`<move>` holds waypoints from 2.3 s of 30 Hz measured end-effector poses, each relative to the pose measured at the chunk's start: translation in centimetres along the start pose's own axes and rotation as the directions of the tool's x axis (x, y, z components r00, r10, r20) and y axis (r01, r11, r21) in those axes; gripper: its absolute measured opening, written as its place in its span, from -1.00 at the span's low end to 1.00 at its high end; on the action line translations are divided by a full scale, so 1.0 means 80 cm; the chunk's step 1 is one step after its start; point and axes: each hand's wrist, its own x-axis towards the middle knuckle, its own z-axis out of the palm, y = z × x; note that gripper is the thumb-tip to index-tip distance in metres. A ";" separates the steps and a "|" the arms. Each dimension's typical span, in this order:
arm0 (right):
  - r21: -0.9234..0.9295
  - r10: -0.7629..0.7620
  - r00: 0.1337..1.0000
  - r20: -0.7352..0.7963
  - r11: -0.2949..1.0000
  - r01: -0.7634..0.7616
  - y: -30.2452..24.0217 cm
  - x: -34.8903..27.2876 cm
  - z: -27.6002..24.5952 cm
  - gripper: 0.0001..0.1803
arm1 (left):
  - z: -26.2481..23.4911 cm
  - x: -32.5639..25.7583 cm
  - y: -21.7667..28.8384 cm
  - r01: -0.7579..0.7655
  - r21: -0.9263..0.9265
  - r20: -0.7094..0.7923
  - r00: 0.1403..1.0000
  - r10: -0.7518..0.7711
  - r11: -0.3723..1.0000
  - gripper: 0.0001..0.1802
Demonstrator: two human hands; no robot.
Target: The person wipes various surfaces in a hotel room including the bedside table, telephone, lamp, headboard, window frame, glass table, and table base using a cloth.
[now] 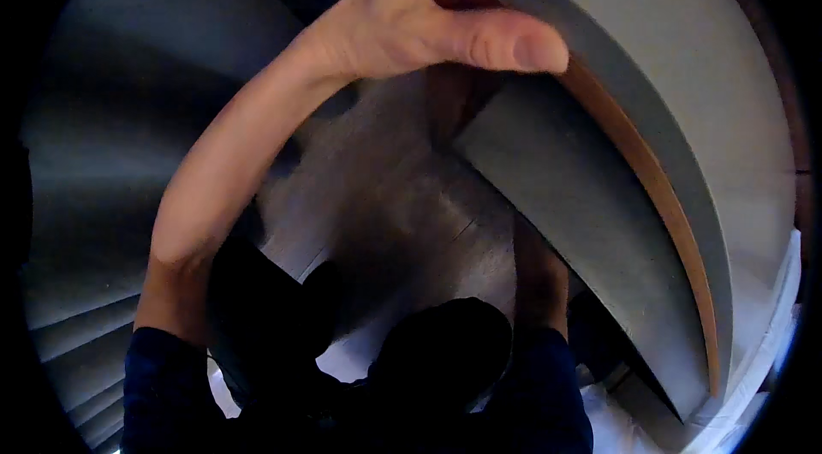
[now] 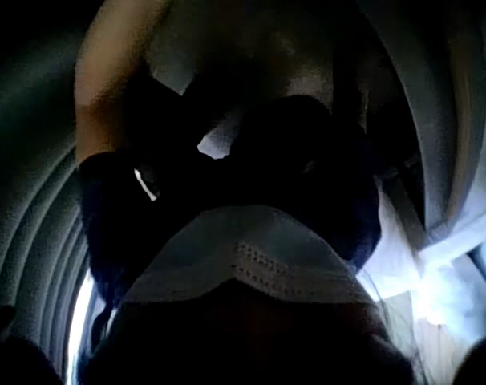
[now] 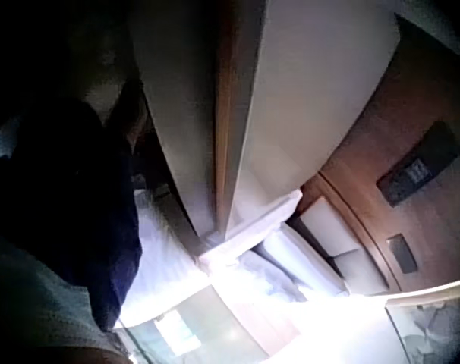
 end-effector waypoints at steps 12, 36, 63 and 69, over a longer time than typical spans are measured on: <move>-0.314 -0.009 0.838 0.545 0.925 0.214 -0.236 -0.132 0.110 -0.38 | 0.064 -0.305 -0.020 0.927 -0.374 0.357 0.107 -0.928 -0.038 -0.14; -0.967 -0.791 0.556 -0.256 0.202 -0.158 -0.350 -0.346 0.033 -0.78 | -0.069 -0.309 -0.244 0.264 0.922 0.069 0.606 -0.792 0.282 -0.46; -0.909 -0.736 0.533 -0.416 0.324 -0.263 -0.394 -0.292 0.059 -0.71 | 0.065 -0.215 -0.185 0.710 -0.248 -0.338 0.574 -0.746 0.659 -0.38; -0.956 -0.847 0.457 -0.272 0.293 -0.026 -0.426 -0.289 0.057 -0.75 | 0.059 -0.205 -0.174 0.552 -0.197 -0.226 0.779 -0.586 0.810 -0.50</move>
